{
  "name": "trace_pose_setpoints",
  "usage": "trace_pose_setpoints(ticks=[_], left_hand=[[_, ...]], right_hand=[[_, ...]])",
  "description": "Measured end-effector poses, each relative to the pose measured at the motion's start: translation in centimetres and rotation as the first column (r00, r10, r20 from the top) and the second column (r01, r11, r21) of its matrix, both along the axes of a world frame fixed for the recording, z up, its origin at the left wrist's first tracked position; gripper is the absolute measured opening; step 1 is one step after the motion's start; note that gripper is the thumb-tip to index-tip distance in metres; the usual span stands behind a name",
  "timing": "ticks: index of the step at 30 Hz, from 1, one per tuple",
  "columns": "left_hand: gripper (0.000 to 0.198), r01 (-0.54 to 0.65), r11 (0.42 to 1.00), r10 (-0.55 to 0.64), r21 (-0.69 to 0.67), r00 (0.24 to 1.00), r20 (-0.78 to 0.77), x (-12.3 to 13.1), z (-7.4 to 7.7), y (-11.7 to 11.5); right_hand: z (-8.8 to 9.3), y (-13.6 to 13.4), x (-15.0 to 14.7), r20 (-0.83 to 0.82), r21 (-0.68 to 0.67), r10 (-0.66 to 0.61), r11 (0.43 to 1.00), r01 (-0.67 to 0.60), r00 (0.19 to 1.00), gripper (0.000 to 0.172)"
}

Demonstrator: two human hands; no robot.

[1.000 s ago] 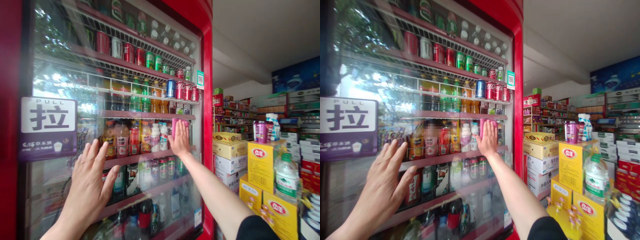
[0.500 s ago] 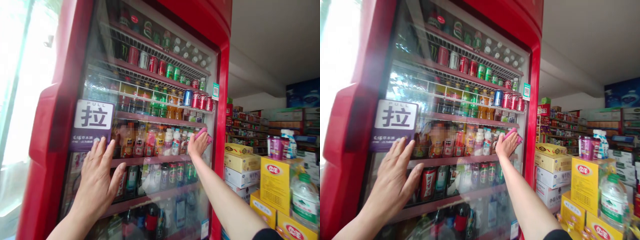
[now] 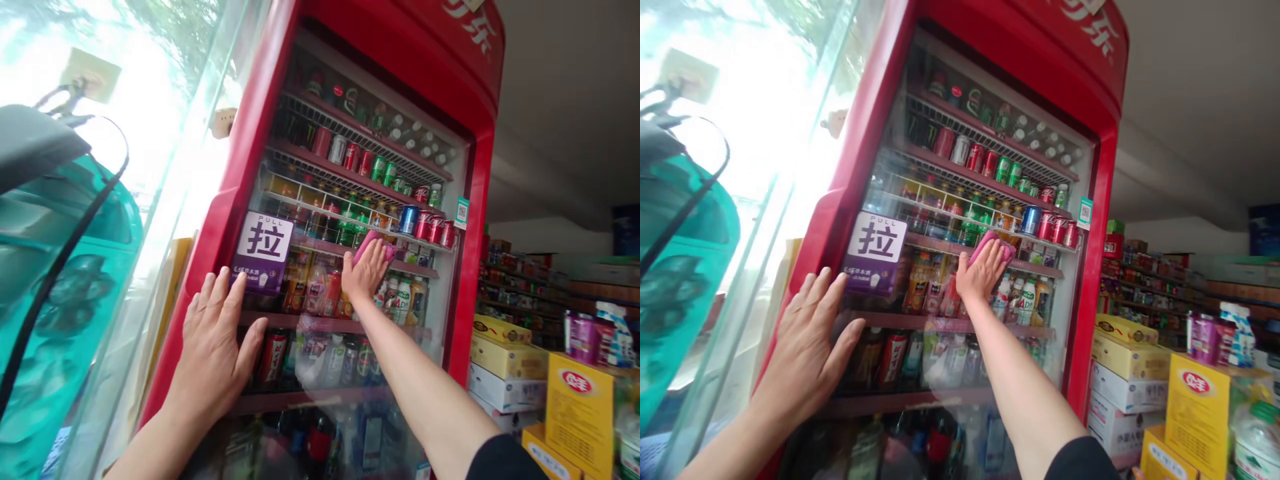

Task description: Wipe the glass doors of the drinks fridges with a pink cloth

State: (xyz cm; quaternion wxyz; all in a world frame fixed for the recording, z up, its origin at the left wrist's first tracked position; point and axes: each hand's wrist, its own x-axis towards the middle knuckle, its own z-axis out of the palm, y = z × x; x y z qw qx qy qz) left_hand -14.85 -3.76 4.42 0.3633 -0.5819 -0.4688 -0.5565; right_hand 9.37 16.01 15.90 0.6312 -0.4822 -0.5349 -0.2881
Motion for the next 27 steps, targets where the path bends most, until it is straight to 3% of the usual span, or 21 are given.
trace_pose_setpoints(ticks=[10,15,20,21,23,25,27], left_hand=[[0.077,-0.039,0.998,0.039,0.044,0.999,0.005,-2.6,0.5,-2.8],[0.076,-0.05,0.998,0.05,0.035,0.999,0.003,-2.9,0.9,-3.3],[0.076,-0.048,0.998,0.049,0.043,0.999,-0.018,-2.7,1.4,-3.1],[0.076,-0.046,0.998,0.047,0.042,0.999,-0.023,-2.8,1.4,-3.1],[0.076,-0.043,0.999,0.044,0.033,0.999,-0.021,-3.0,1.1,-3.1],[0.077,-0.043,0.999,0.043,0.017,0.999,-0.009,-3.5,0.8,-3.2],[0.077,-0.044,0.999,0.044,-0.001,0.999,-0.001,-3.9,0.3,-3.3]], right_hand=[[5.6,-5.5,-11.6,0.3,-0.03,0.195,0.98,-0.195,0.934,0.075],[5.7,-7.8,-15.7,0.691,-0.032,0.252,0.947,-0.32,0.677,0.066],[6.2,-7.3,-14.2,0.8,-0.037,0.215,0.95,-0.311,0.561,0.064],[6.5,-6.9,-13.3,0.786,-0.043,0.219,0.952,-0.302,0.579,0.063],[7.0,-5.8,-11.1,0.645,-0.034,0.228,0.962,-0.271,0.729,0.064],[7.2,-4.6,-9.0,0.318,-0.003,0.206,0.976,-0.216,0.925,0.066],[7.1,-3.5,-7.5,-0.015,0.018,0.158,0.987,-0.158,0.987,0.069]])
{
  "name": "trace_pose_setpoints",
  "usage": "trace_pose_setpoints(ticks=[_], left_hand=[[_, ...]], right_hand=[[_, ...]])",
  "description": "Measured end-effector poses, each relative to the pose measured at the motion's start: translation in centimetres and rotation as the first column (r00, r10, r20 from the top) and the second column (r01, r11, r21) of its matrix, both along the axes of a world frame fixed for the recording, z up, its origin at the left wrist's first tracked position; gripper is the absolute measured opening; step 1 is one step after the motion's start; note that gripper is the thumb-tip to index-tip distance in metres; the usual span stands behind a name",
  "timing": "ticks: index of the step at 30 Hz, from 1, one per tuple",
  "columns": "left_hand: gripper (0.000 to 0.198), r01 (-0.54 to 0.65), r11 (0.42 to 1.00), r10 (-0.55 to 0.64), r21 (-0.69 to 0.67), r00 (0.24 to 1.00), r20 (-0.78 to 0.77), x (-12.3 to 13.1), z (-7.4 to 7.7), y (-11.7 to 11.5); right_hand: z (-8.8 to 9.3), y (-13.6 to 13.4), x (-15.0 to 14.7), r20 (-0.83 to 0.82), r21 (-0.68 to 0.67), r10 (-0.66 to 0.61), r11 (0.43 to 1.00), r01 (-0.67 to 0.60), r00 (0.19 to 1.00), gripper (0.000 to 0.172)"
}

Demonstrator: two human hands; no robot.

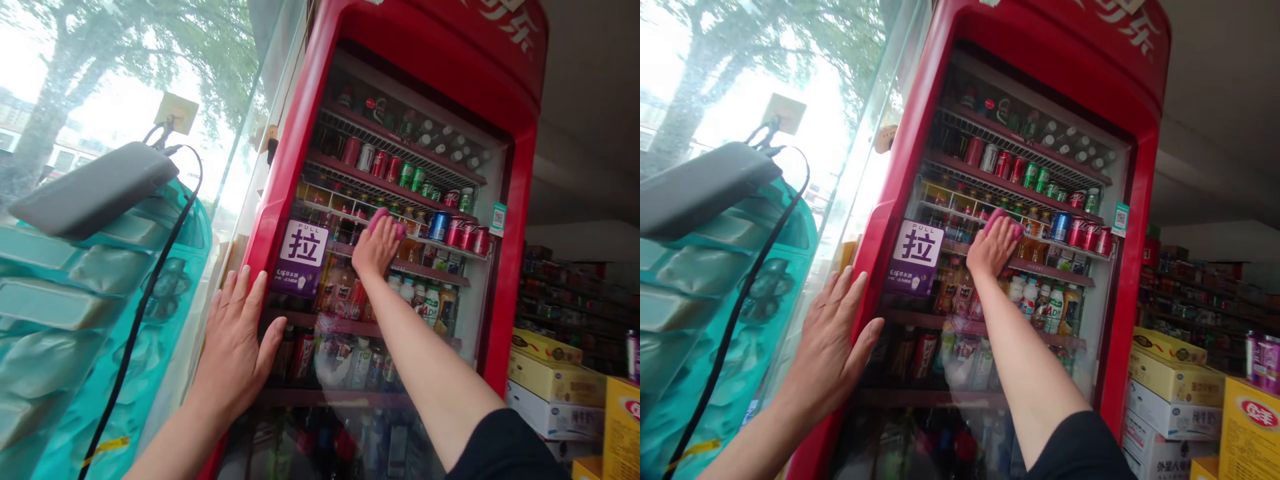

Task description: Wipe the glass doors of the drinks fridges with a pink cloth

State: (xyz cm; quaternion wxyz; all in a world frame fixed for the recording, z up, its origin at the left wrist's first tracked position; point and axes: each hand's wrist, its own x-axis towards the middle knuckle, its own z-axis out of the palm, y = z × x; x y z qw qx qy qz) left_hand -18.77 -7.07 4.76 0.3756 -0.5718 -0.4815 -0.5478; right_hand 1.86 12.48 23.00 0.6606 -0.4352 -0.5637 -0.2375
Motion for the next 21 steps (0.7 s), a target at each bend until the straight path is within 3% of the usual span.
trace_pose_setpoints(ticks=[2,5,9,13,17,21], left_hand=[[0.077,0.001,1.0,-0.001,-0.012,1.0,-0.002,-0.3,-0.3,0.0],[0.077,0.006,1.0,-0.006,-0.023,1.0,-0.009,-0.4,-0.5,0.2],[0.078,0.014,1.0,-0.015,-0.017,1.0,-0.012,0.0,-0.7,0.6],[0.08,0.014,0.999,-0.014,-0.034,1.0,-0.008,0.6,-1.3,0.4],[0.082,0.012,0.997,-0.011,-0.07,1.0,0.007,1.1,-2.7,0.0],[0.084,0.031,0.995,-0.024,-0.099,0.997,0.071,1.6,-4.3,-0.3]], right_hand=[[-0.2,0.8,0.7,-0.157,-0.013,-0.027,1.0,0.025,0.987,0.07],[0.0,1.1,-0.1,-0.162,0.009,-0.022,1.0,0.024,0.987,0.071],[1.1,-0.1,-4.2,0.052,0.041,0.061,0.997,-0.063,0.997,0.071],[1.3,-2.9,-10.4,0.266,0.016,0.188,0.98,-0.199,0.946,0.076],[-1.1,-5.5,-14.9,0.33,-0.004,0.303,0.947,-0.32,0.894,0.082],[-4.4,-6.2,-15.5,0.318,-0.022,0.331,0.939,-0.342,0.888,0.084]])
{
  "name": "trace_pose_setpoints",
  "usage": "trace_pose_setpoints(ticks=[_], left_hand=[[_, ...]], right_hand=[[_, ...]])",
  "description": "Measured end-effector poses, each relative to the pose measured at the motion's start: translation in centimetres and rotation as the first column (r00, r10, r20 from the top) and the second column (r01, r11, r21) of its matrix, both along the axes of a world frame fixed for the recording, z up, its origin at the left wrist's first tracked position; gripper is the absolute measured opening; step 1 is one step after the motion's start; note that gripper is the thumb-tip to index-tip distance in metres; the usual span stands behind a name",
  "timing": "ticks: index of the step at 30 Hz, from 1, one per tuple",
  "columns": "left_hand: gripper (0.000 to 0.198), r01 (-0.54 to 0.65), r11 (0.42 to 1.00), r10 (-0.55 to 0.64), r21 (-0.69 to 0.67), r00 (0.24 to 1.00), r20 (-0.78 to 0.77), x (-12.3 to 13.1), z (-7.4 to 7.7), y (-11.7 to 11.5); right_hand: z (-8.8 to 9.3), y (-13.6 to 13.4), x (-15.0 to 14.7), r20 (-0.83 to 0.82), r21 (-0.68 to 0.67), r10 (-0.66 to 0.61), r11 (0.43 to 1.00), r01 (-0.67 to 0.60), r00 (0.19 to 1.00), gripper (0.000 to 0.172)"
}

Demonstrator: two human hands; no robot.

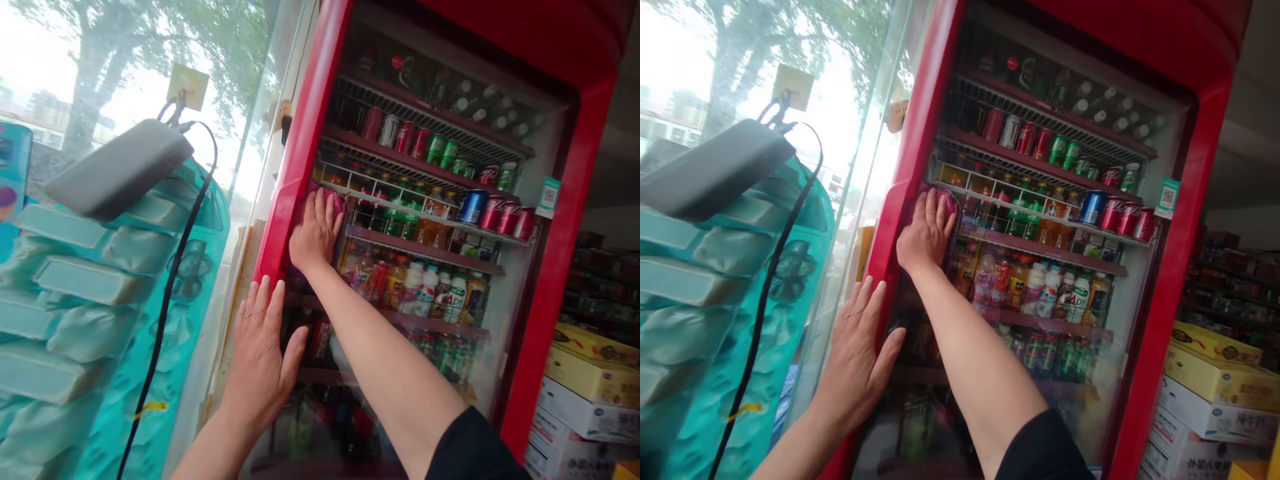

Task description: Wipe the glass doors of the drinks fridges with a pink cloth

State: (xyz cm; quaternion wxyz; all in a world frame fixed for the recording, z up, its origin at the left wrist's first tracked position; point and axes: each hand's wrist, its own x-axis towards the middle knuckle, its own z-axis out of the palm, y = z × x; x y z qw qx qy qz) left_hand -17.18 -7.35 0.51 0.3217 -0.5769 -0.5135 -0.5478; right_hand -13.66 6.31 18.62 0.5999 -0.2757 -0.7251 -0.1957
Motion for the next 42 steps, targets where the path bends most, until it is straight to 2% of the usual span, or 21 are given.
trace_pose_setpoints(ticks=[9,13,16,21,26,30,34,36,39,42], left_hand=[[0.077,0.057,0.996,-0.039,-0.066,0.968,0.248,0.9,-4.1,-0.3],[0.075,0.068,0.989,-0.027,-0.132,0.956,0.294,1.9,-5.7,-0.8],[0.073,0.073,0.988,-0.028,-0.137,0.953,0.303,2.7,-6.0,-0.8],[0.073,0.078,0.988,-0.039,-0.133,0.961,0.275,4.4,-5.4,-0.2],[0.074,0.113,0.978,-0.058,-0.176,0.955,0.293,6.3,-6.0,0.9],[0.074,0.165,0.968,-0.093,-0.188,0.935,0.343,7.4,-6.8,1.5],[0.074,0.197,0.961,-0.118,-0.195,0.926,0.358,7.8,-7.0,1.3],[0.075,0.202,0.962,-0.124,-0.184,0.922,0.366,7.7,-7.0,1.1],[0.076,0.206,0.964,-0.129,-0.165,0.913,0.387,7.5,-6.9,0.7],[0.075,0.201,0.968,-0.125,-0.149,0.904,0.409,6.9,-6.8,0.2]], right_hand=[[-7.3,-0.4,0.8,0.092,-0.004,-0.031,0.999,0.032,0.995,0.077],[-10.0,-0.2,1.4,0.155,-0.004,-0.004,1.0,0.004,0.988,0.07],[-12.0,0.4,2.7,0.244,0.022,0.025,0.999,-0.031,0.97,0.069],[-15.4,2.0,6.1,0.423,0.107,0.037,0.99,-0.09,0.905,0.065],[-18.2,4.2,10.2,0.425,0.223,-0.056,0.974,-0.045,0.903,0.065],[-19.1,6.4,15.1,0.292,0.283,-0.157,0.956,0.071,0.943,0.068],[-18.9,8.5,21.6,0.128,0.223,-0.263,0.947,0.23,0.956,0.073],[-18.7,9.2,24.0,0.044,0.211,-0.309,0.933,0.293,0.95,0.075],[-18.1,9.5,24.6,-0.059,0.156,-0.36,0.918,0.365,0.931,0.076],[-16.7,8.8,22.1,-0.173,0.064,-0.376,0.918,0.391,0.911,0.074]])
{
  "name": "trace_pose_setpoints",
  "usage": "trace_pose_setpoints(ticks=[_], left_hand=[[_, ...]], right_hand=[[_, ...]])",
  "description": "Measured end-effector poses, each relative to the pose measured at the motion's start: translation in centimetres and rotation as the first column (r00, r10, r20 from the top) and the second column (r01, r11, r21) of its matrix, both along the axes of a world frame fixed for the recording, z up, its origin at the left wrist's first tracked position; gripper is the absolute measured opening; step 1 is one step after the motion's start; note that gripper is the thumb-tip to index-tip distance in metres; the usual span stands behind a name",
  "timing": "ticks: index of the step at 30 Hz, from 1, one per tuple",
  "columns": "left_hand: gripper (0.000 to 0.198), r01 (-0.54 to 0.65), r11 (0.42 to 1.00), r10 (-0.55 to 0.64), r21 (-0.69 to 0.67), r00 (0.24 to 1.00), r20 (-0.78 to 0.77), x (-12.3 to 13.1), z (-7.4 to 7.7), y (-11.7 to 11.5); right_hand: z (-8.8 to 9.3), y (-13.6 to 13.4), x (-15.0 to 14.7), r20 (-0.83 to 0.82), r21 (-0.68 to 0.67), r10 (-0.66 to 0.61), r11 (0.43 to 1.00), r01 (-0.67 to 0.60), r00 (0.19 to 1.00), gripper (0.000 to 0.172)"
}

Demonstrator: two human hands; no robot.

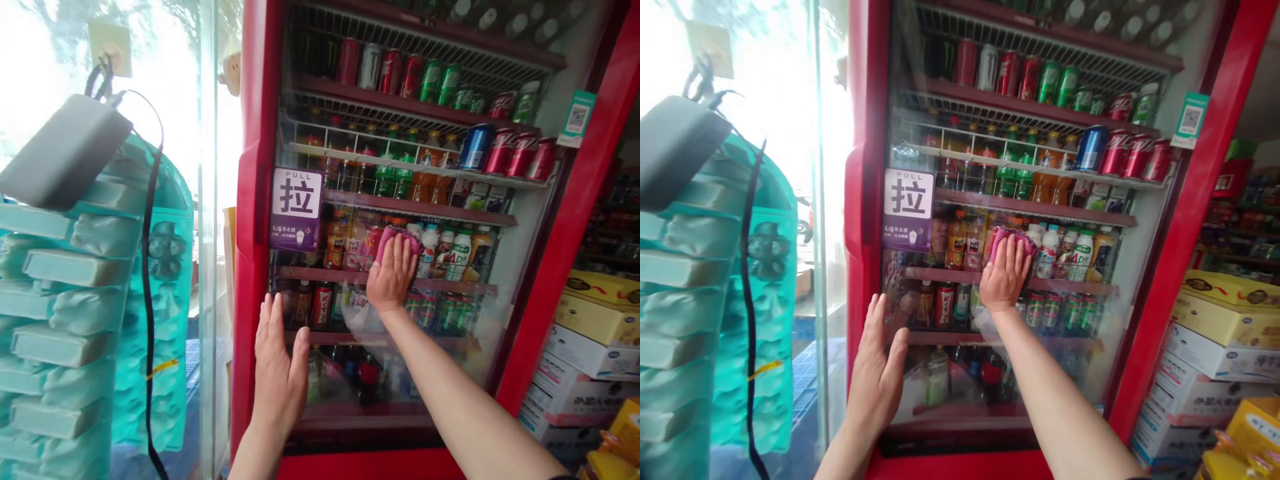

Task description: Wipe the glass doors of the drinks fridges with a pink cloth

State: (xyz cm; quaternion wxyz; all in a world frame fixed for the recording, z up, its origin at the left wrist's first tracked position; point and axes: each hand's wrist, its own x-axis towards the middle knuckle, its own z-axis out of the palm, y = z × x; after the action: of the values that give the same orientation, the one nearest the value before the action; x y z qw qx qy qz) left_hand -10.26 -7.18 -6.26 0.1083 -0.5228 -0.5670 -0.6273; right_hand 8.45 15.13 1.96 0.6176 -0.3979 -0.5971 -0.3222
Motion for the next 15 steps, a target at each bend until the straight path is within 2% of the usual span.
trace_pose_setpoints(ticks=[4,6,8,10,12,15], left_hand=[[0.075,-0.023,1.0,0.023,-0.003,1.0,-0.01,-1.2,0.3,-0.8],[0.074,-0.04,0.999,0.04,0.0,0.999,-0.013,-1.7,0.6,-1.3],[0.074,-0.054,0.999,0.054,-0.003,0.998,-0.014,-2.2,1.0,-1.7],[0.074,-0.066,0.998,0.066,-0.007,0.998,-0.016,-2.6,1.2,-2.0],[0.075,-0.079,0.997,0.079,0.003,0.997,-0.012,-2.8,1.3,-2.2],[0.077,-0.089,0.996,0.089,0.02,0.996,-0.022,-3.0,1.5,-2.1]], right_hand=[[4.3,-1.9,-5.5,-0.152,-0.047,0.095,0.994,-0.103,0.984,0.073],[6.8,-3.2,-8.5,-0.137,-0.06,0.18,0.98,-0.189,0.974,0.071],[8.8,-4.7,-11.6,-0.054,-0.082,0.253,0.963,-0.257,0.966,0.07],[9.8,-6.2,-14.3,0.078,-0.1,0.301,0.951,-0.293,0.95,0.068],[9.8,-7.3,-16.3,0.252,-0.104,0.333,0.943,-0.317,0.909,0.065],[9.3,-7.7,-17.1,0.501,-0.069,0.32,0.941,-0.332,0.804,0.061]])
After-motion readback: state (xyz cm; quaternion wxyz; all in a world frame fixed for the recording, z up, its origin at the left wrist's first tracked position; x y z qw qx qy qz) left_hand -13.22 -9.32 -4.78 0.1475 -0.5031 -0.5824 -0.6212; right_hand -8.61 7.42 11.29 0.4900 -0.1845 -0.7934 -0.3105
